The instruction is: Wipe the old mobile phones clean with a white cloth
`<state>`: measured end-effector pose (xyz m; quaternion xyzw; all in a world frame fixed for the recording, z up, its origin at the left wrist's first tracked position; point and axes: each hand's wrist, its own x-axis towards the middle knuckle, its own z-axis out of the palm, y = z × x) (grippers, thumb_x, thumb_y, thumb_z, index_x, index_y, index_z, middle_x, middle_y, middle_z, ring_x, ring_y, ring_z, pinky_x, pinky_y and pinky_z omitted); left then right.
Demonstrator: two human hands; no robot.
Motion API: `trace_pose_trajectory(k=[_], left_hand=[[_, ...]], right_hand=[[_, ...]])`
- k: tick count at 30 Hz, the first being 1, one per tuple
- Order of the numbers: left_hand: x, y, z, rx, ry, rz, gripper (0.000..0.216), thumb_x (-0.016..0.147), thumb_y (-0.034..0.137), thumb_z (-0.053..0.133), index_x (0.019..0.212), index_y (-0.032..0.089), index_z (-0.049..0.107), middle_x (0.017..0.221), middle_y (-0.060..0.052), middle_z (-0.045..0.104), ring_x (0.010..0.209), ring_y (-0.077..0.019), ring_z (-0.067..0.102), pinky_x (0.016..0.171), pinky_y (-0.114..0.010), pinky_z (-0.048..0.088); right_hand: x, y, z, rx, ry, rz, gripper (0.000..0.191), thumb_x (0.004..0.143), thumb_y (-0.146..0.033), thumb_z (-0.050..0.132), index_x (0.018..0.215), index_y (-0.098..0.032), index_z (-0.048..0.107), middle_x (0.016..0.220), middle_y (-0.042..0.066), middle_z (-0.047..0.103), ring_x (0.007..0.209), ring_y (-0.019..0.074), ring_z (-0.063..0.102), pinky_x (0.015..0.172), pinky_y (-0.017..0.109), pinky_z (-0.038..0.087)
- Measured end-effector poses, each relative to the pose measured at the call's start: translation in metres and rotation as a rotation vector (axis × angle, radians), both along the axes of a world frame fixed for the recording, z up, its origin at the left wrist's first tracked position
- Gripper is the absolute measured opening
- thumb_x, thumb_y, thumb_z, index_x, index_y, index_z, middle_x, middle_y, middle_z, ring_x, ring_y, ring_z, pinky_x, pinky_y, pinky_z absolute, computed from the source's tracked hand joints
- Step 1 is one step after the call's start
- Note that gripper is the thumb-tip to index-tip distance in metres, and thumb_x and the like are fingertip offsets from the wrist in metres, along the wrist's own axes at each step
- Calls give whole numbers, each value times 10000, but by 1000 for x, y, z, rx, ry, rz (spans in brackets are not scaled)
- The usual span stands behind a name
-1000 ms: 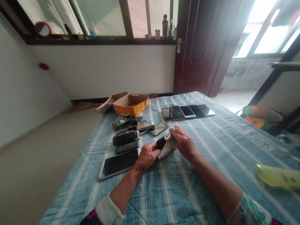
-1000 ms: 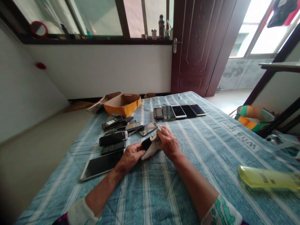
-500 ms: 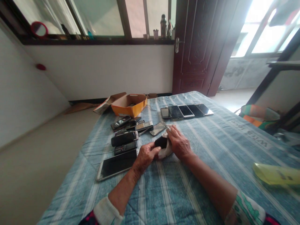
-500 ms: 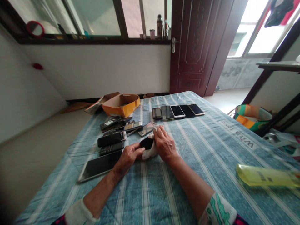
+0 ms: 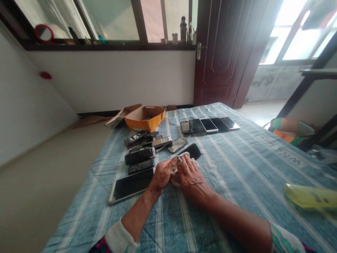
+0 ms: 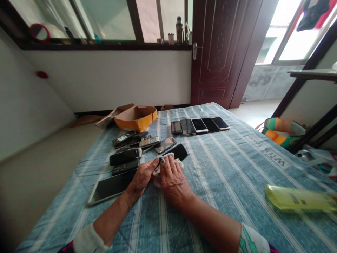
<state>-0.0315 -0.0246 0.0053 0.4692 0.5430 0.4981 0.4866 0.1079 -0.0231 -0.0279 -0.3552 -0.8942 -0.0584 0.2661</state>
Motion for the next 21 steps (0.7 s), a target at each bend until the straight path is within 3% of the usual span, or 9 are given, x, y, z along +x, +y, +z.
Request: trace_pose_trajectory(k=[7, 14, 18, 21], left_hand=[[2, 1, 1, -123, -6, 52, 502, 694, 609, 616, 789, 117, 644, 557, -28, 622, 509, -161, 586, 498, -243, 450], [-2, 1, 1, -18, 23, 1, 482, 738, 564, 611, 870, 104, 665, 720, -42, 668, 674, -178, 612, 596, -250, 479], [-2, 2, -1, -21, 58, 18, 489, 727, 574, 614, 816, 96, 660, 684, -49, 661, 639, -174, 610, 559, -239, 467], [0, 2, 1, -75, 61, 63, 520, 699, 613, 617, 766, 98, 638, 564, -33, 623, 527, -160, 597, 495, -231, 451]], right_hand=[[5, 23, 9, -114, 46, -111, 533, 836, -16, 390, 1369, -32, 369, 1438, 242, 323, 1385, 337, 150, 1042, 542, 313], [9, 9, 16, -58, 7, 137, 427, 915, -228, 451, 1339, -180, 435, 1430, 169, 372, 1361, 285, 256, 1023, 509, 351], [13, 9, 14, -101, -22, 135, 490, 895, -131, 408, 1383, -112, 362, 1439, 174, 356, 1366, 291, 240, 1041, 503, 336], [14, 18, 11, -143, -2, 38, 514, 871, -70, 375, 1384, -91, 356, 1449, 180, 338, 1374, 294, 218, 1049, 503, 323]])
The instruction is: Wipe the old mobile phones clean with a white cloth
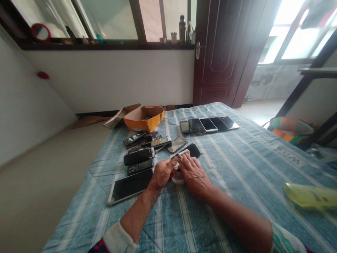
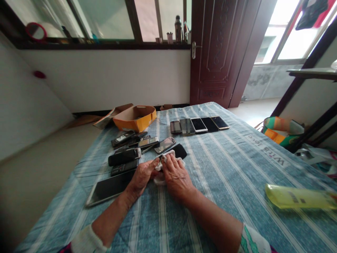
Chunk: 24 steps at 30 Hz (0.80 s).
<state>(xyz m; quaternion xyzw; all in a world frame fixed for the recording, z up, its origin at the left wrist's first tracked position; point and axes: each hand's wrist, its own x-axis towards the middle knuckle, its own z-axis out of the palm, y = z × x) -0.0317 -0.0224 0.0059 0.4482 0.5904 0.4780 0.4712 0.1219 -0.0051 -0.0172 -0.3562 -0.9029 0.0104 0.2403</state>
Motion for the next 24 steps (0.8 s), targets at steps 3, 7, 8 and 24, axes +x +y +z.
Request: trace_pose_trajectory(k=[3, 7, 8, 24], left_hand=[[3, -1, 3, -57, -32, 15, 550, 677, 642, 614, 783, 103, 633, 535, -41, 625, 490, -174, 610, 486, -250, 470], [3, -1, 4, -45, -49, 11, 526, 678, 626, 624, 776, 109, 633, 560, -31, 627, 511, -165, 604, 497, -245, 468], [3, -1, 4, -24, -49, 6, 512, 682, 615, 627, 764, 110, 633, 578, -27, 628, 523, -157, 596, 496, -237, 460], [5, 1, 2, -98, -49, 23, 467, 726, 568, 609, 817, 110, 617, 555, -81, 686, 536, -219, 670, 505, -277, 518]], right_hand=[[-1, 8, -2, -39, 35, -134, 511, 861, -49, 365, 1371, -70, 375, 1446, 202, 331, 1378, 299, 203, 1055, 512, 309], [-2, 4, 1, -20, 6, -64, 505, 876, -92, 401, 1380, -117, 383, 1455, 187, 323, 1373, 318, 211, 1052, 514, 315], [-2, 1, 2, -10, -10, -14, 505, 880, -109, 416, 1382, -146, 385, 1458, 178, 322, 1371, 316, 219, 1047, 508, 324], [4, 29, -7, -107, 65, -303, 524, 810, -19, 390, 1333, -29, 417, 1409, 251, 356, 1350, 320, 271, 1052, 473, 327]])
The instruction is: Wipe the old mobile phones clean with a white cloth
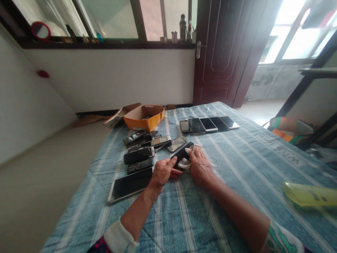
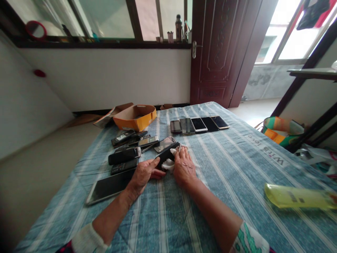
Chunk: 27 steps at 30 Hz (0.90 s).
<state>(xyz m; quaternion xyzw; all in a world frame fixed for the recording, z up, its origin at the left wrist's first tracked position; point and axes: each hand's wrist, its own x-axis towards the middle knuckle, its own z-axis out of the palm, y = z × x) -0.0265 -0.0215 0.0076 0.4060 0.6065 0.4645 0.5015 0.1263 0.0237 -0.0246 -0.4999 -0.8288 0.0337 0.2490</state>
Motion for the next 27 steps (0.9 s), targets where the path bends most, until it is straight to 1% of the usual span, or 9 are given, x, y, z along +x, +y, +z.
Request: trace_pose_trajectory(k=[2, 6, 8, 11, 15, 17, 19, 24, 27], left_hand=[[0, 1, 0, 7, -7, 4, 464, 727, 564, 611, 816, 108, 625, 563, -75, 688, 532, -211, 670, 499, -270, 521], [-2, 2, -2, 61, -73, 4, 459, 712, 555, 634, 813, 108, 644, 598, -40, 682, 522, -182, 651, 500, -269, 534], [-2, 3, -3, 86, -85, 12, 466, 707, 550, 643, 843, 104, 654, 622, -35, 682, 523, -172, 643, 503, -272, 538], [-2, 3, -2, 73, -75, 34, 464, 708, 550, 640, 830, 102, 659, 618, -39, 679, 520, -173, 644, 473, -257, 523], [0, 3, 2, 5, -54, 56, 435, 737, 537, 618, 791, 105, 640, 567, -55, 676, 522, -199, 668, 456, -244, 512], [1, 3, 4, -12, -42, 56, 426, 753, 525, 607, 804, 104, 633, 552, -65, 676, 525, -206, 675, 457, -239, 512], [2, 3, 4, -14, -41, 56, 414, 765, 514, 596, 810, 104, 633, 546, -62, 674, 517, -201, 672, 456, -239, 515], [-1, 4, -2, 61, -74, 96, 378, 765, 487, 596, 812, 114, 634, 613, -42, 683, 519, -190, 662, 457, -265, 533], [-1, 4, -4, 50, -88, 88, 343, 782, 455, 584, 830, 118, 628, 624, -44, 691, 510, -190, 662, 455, -270, 535]], right_hand=[[-4, -2, 2, 10, 9, 44, 524, 808, -22, 400, 1331, -36, 417, 1423, 245, 338, 1353, 316, 264, 1056, 475, 321], [-11, -21, 7, 84, -14, 326, 499, 849, -74, 407, 1347, -113, 407, 1444, 186, 336, 1374, 277, 222, 1064, 472, 312], [-11, -27, 8, 100, -39, 420, 514, 857, -98, 415, 1369, -132, 377, 1448, 166, 336, 1375, 273, 216, 1074, 468, 298], [-6, -22, 5, 66, -32, 374, 562, 822, -80, 434, 1377, -135, 362, 1462, 155, 311, 1377, 279, 204, 1074, 461, 296], [-3, -1, -2, 9, 34, 130, 591, 772, -36, 430, 1355, -120, 390, 1447, 173, 327, 1371, 288, 215, 1049, 463, 323], [-5, 2, -3, 7, 48, 56, 581, 776, -30, 417, 1351, -104, 394, 1443, 187, 328, 1369, 300, 219, 1043, 476, 325], [-8, -3, -2, 23, 34, 84, 562, 796, -30, 398, 1355, -85, 389, 1441, 200, 329, 1369, 302, 218, 1045, 484, 323], [-13, -29, 3, 116, -41, 374, 553, 839, -50, 392, 1386, -127, 362, 1456, 176, 320, 1380, 281, 194, 1066, 482, 305], [-9, -24, 3, 91, -26, 342, 570, 821, -31, 384, 1384, -119, 363, 1458, 171, 316, 1382, 282, 187, 1069, 474, 303]])
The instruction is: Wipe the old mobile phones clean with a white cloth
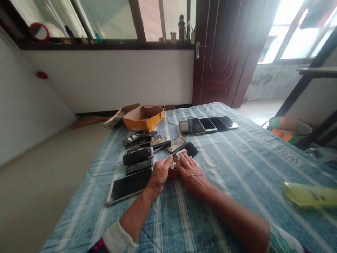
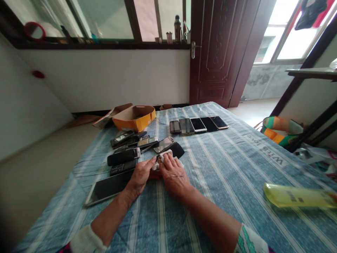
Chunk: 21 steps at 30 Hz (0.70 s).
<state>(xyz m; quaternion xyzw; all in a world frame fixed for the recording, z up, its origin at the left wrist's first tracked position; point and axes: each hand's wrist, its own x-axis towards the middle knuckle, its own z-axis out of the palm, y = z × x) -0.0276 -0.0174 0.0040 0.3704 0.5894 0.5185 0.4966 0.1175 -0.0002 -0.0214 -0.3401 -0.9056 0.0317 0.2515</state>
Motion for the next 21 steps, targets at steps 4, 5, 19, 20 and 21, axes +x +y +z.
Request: trace_pose_trajectory(k=[4, 5, 19, 20, 21], left_hand=[[2, -1, 3, -60, 27, -13, 300, 840, 394, 520, 846, 109, 614, 546, -57, 678, 494, -193, 667, 429, -229, 506], [3, -1, 4, -64, 42, -18, 293, 846, 380, 512, 853, 105, 613, 534, -63, 677, 490, -192, 667, 426, -222, 500], [2, -2, 5, -52, 130, -69, 185, 742, 325, 620, 763, 142, 624, 523, -12, 676, 484, -184, 658, 464, -245, 524], [2, -3, 5, -52, 153, -71, 178, 753, 317, 603, 756, 140, 619, 512, -18, 672, 479, -182, 655, 468, -245, 524], [3, -4, 5, -47, 177, -74, 176, 762, 313, 590, 748, 139, 614, 505, -24, 670, 471, -179, 651, 468, -243, 521]], right_hand=[[8, 27, -6, -88, 58, -209, 582, 773, -16, 403, 1348, -106, 405, 1448, 186, 323, 1374, 284, 212, 1044, 469, 333], [9, 31, -8, -94, 73, -250, 584, 767, -21, 414, 1344, -110, 408, 1443, 184, 331, 1371, 285, 219, 1042, 468, 334], [1, 23, 3, -35, 60, -80, 534, 825, -48, 394, 1356, -100, 405, 1453, 174, 331, 1375, 287, 214, 1081, 475, 281], [4, 31, 2, -57, 81, -124, 548, 806, -34, 402, 1351, -97, 409, 1451, 179, 330, 1374, 286, 216, 1078, 470, 287], [8, 38, 1, -78, 108, -171, 565, 787, -18, 406, 1346, -99, 413, 1447, 179, 335, 1373, 280, 222, 1075, 462, 295]])
